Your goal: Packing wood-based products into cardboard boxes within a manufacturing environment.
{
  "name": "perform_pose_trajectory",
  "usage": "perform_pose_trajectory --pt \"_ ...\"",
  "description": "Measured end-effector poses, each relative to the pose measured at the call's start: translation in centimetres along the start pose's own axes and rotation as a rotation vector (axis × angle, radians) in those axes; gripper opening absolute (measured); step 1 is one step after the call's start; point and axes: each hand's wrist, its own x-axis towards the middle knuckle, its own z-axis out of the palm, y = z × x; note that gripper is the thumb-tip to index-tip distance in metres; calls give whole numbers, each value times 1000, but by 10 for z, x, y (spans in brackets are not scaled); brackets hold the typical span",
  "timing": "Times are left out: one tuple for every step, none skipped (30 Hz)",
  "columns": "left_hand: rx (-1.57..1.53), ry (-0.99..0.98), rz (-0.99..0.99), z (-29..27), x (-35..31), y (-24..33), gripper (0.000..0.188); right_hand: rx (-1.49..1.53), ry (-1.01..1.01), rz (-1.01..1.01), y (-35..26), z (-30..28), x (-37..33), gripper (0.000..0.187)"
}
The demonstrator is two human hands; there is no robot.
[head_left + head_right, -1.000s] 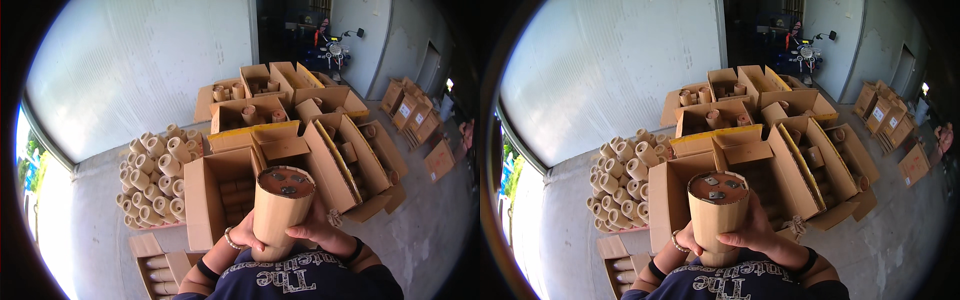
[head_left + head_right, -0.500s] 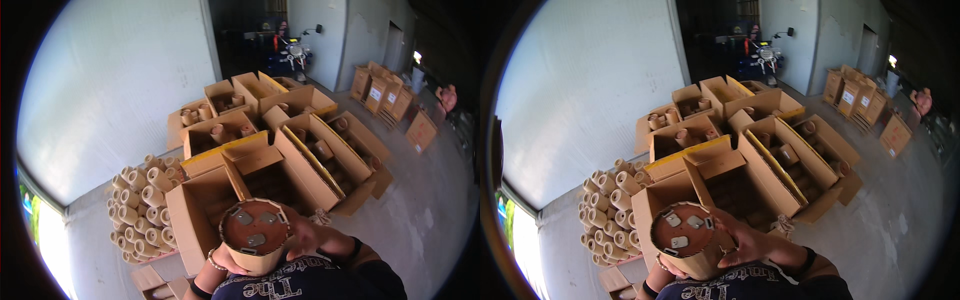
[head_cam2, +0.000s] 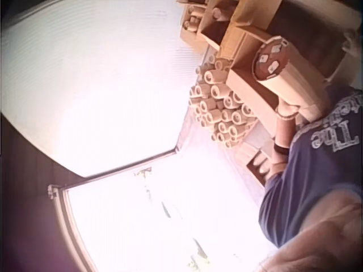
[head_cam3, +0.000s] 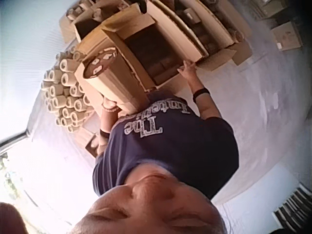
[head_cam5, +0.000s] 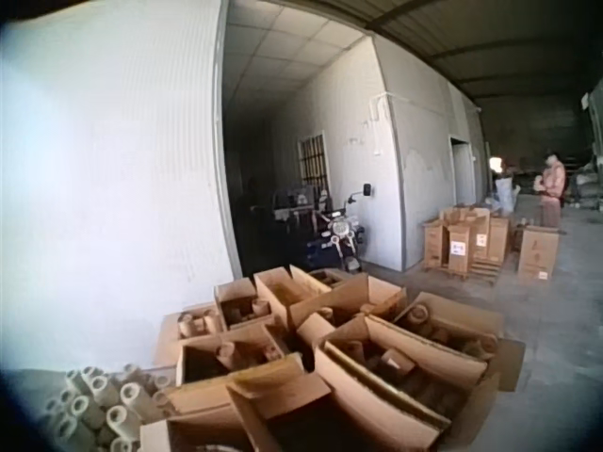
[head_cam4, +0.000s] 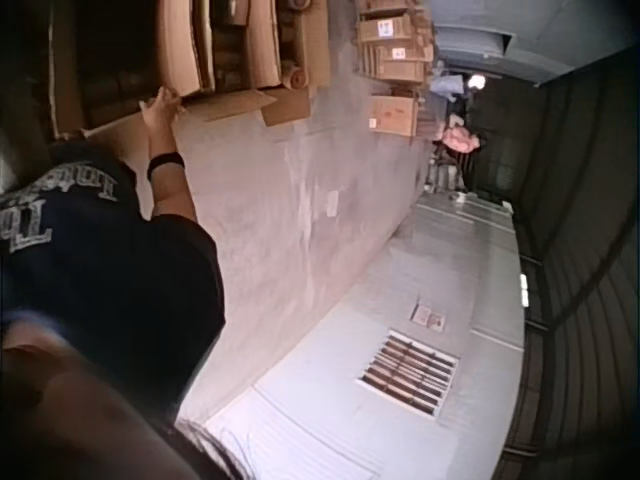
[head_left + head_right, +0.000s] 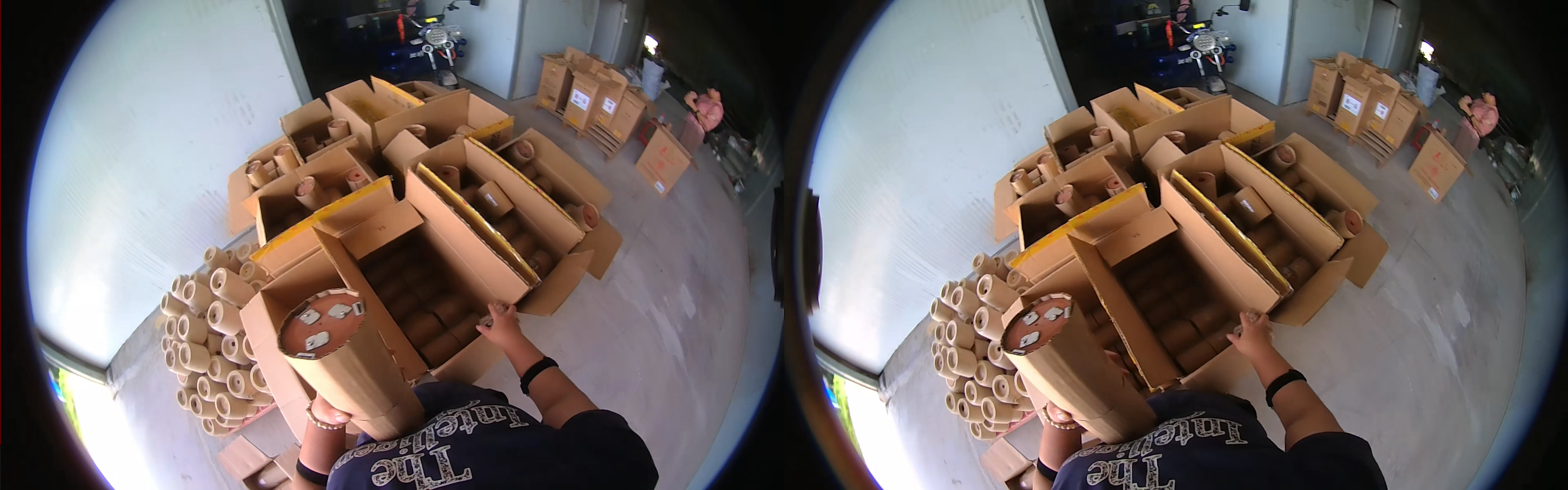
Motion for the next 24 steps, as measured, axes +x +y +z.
perform_pose_trajectory --pt "12 19 8 5 -5 5 102 25 -28 103 -12 -1 1 54" --pt "12 3 8 8 -4 3 102 40 -36 237 -13 -1 2 49" --pt "21 7 0 14 -1 4 99 39 -27 214 -10 4 5 49" --pt "26 -3 -12 17 0 4 99 1 14 233 -2 11 10 45" --pt "38 0 -10 20 0 5 99 -38 54 253 5 19 14 40" --pt "45 -3 -10 24 -1 7 98 -36 58 238 19 28 22 40" --pt "56 -4 -9 26 -3 9 98 -5 85 158 23 26 28 32" --pt "66 -9 -10 28 -4 10 98 25 116 80 23 25 36 24" --pt "75 -18 -16 32 -3 12 98 190 76 125 25 22 41 14" --pt "89 -10 -7 34 -7 14 98 190 76 99 4 -5 40 14" --pt "101 -12 0 36 -6 16 97 392 102 -10 -16 -40 37 15" --pt "107 -20 3 39 -4 16 97 594 127 -116 -33 -74 33 16" --pt "117 -34 2 42 -2 18 97 693 205 -224 -48 -108 31 18" --pt "123 -44 5 45 1 18 97 791 283 -333 -64 -142 28 22" --pt "133 -53 7 48 4 19 97 967 292 -416 -88 -178 17 26" --pt "140 -57 13 49 5 20 97 1144 296 -504 -111 -213 4 31" --pt "147 -61 20 51 5 23 96 1143 230 -565 -126 -246 -13 31" --pt "155 -69 25 53 6 25 96 1140 169 -625 -137 -273 -27 31" --pt "160 -82 32 57 8 26 96 1079 216 -779 -142 -291 -36 30" --pt "170 -85 41 60 9 27 96 1015 252 -932 -147 -304 -41 29" --pt "180 -89 49 63 10 28 96 1016 260 -943 -155 -317 -49 29" --pt "186 -82 64 64 8 29 96 922 239 -1101 -169 -328 -56 28" --pt "192 -86 76 67 9 30 95 821 226 -1250 -179 -337 -63 27" --pt "196 -91 83 70 9 31 95 723 213 -1338 -190 -341 -68 28"
